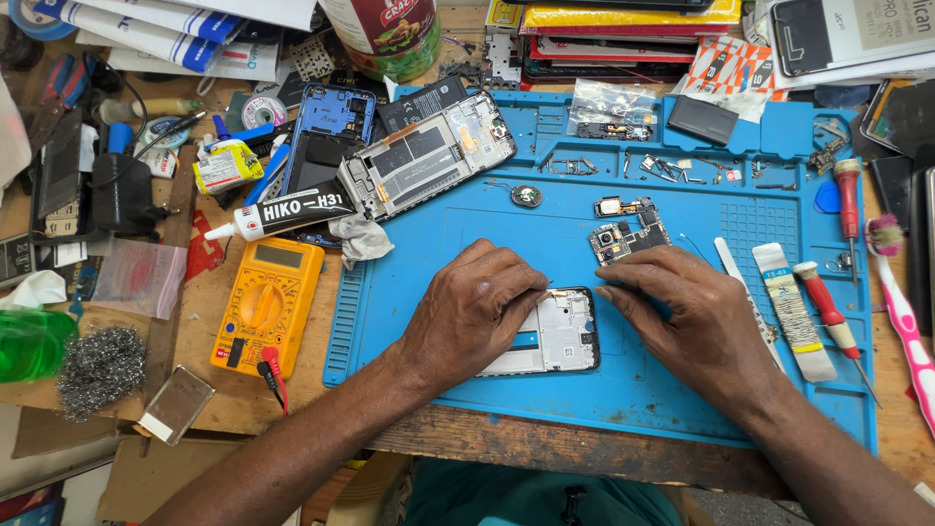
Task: The person applies adhesive from a tube to the edges of a white smartphone frame and a small metal bracket, then uses a cloth to wipe excess adhesive from the frame and bracket. The person handles the frame and bracket repeatedly, applying adhesive and cleaning surfaces on a cluttered workbench.
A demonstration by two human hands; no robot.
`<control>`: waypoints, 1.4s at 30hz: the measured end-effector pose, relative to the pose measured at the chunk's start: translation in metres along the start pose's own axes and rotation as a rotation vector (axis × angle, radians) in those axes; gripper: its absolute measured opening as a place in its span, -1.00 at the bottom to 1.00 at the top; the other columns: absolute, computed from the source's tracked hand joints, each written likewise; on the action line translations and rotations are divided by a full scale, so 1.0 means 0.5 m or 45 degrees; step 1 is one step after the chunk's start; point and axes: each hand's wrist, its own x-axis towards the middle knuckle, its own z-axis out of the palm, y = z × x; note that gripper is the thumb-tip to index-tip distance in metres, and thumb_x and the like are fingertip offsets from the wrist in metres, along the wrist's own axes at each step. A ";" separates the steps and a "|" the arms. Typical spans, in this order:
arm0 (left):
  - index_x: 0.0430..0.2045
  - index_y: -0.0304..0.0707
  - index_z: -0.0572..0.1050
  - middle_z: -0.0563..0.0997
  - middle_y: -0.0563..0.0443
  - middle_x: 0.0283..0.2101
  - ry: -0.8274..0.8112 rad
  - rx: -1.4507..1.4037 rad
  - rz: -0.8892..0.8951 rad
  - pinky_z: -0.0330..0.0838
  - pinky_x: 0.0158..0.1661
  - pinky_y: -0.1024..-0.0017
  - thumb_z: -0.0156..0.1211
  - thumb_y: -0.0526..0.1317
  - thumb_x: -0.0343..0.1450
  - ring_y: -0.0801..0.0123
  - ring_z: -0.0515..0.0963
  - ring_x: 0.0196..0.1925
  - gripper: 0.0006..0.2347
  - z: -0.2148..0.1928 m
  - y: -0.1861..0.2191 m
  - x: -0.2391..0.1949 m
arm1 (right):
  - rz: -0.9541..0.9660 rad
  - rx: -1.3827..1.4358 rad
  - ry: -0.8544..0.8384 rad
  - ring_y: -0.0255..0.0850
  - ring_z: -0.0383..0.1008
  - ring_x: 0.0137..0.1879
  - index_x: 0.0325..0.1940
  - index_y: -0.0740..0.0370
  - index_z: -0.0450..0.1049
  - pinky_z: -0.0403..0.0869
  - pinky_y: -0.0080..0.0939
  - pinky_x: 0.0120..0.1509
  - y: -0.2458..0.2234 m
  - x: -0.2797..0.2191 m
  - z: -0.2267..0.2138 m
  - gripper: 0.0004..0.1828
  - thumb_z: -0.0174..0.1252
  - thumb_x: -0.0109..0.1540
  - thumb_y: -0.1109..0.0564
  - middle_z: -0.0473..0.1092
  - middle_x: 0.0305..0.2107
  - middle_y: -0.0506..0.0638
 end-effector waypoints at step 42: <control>-0.10 -0.30 0.60 0.50 -0.10 -0.12 -0.133 0.093 0.156 0.52 -0.11 0.25 0.32 -0.33 0.36 0.20 0.54 -0.12 -0.76 -0.018 0.013 -0.019 | -0.249 -0.390 -0.103 0.02 0.51 -0.02 0.04 0.16 0.58 0.50 0.07 0.06 -0.054 -0.019 0.023 -0.60 0.30 0.09 0.19 0.49 -0.11 0.09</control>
